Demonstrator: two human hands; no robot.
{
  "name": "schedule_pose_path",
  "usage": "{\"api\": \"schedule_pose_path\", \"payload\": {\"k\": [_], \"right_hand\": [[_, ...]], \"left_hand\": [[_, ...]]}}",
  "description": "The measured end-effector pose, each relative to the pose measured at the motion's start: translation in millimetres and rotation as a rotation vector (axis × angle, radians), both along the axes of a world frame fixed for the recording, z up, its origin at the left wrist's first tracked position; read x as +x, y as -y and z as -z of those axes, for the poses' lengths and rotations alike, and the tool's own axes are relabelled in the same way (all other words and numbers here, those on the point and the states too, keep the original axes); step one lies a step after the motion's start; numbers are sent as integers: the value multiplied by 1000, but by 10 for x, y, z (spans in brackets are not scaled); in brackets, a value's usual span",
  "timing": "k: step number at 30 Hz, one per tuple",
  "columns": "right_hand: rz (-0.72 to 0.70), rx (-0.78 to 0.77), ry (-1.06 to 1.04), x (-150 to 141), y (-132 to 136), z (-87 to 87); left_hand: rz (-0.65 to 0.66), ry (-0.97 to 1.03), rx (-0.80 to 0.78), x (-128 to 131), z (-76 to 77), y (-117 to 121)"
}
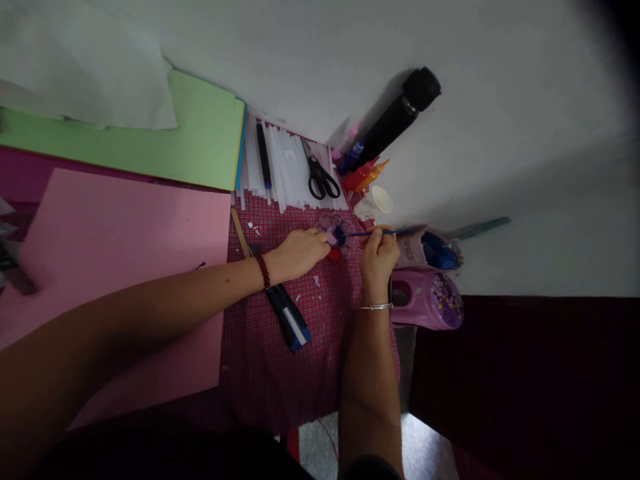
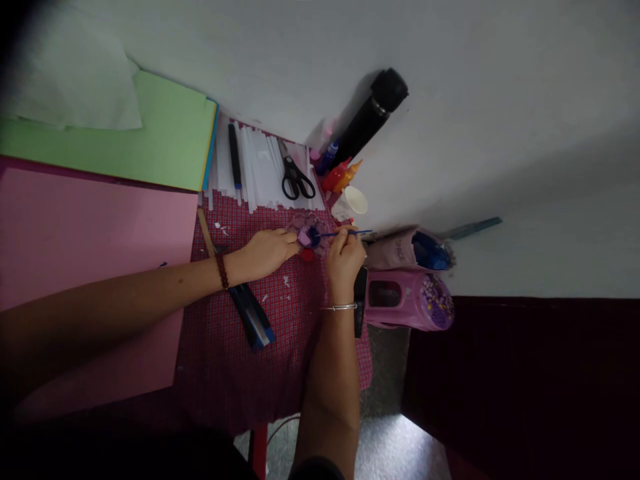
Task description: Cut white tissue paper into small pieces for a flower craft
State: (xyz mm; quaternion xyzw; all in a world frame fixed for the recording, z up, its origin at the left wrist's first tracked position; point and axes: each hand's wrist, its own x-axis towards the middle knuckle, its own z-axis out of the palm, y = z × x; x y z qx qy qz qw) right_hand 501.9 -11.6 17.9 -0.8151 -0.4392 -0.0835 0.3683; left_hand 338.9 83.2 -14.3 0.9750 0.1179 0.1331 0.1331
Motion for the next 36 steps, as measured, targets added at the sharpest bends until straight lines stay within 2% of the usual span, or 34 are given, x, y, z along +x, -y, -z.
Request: {"api": "schedule_pose_path", "payload": {"k": [6, 15, 25, 36], "right_hand": [[39, 5, 22, 24, 33, -49], [-19, -2, -14, -5, -27, 30], [44, 30, 14, 51, 31, -64], [-14, 54, -30, 42, -17, 66]], "left_hand": [[-3, -22, 13, 0, -13, 0], [-2, -35, 8, -6, -37, -2], [-7, -31, 30, -6, -17, 0], [4, -29, 39, -6, -14, -1]]}}
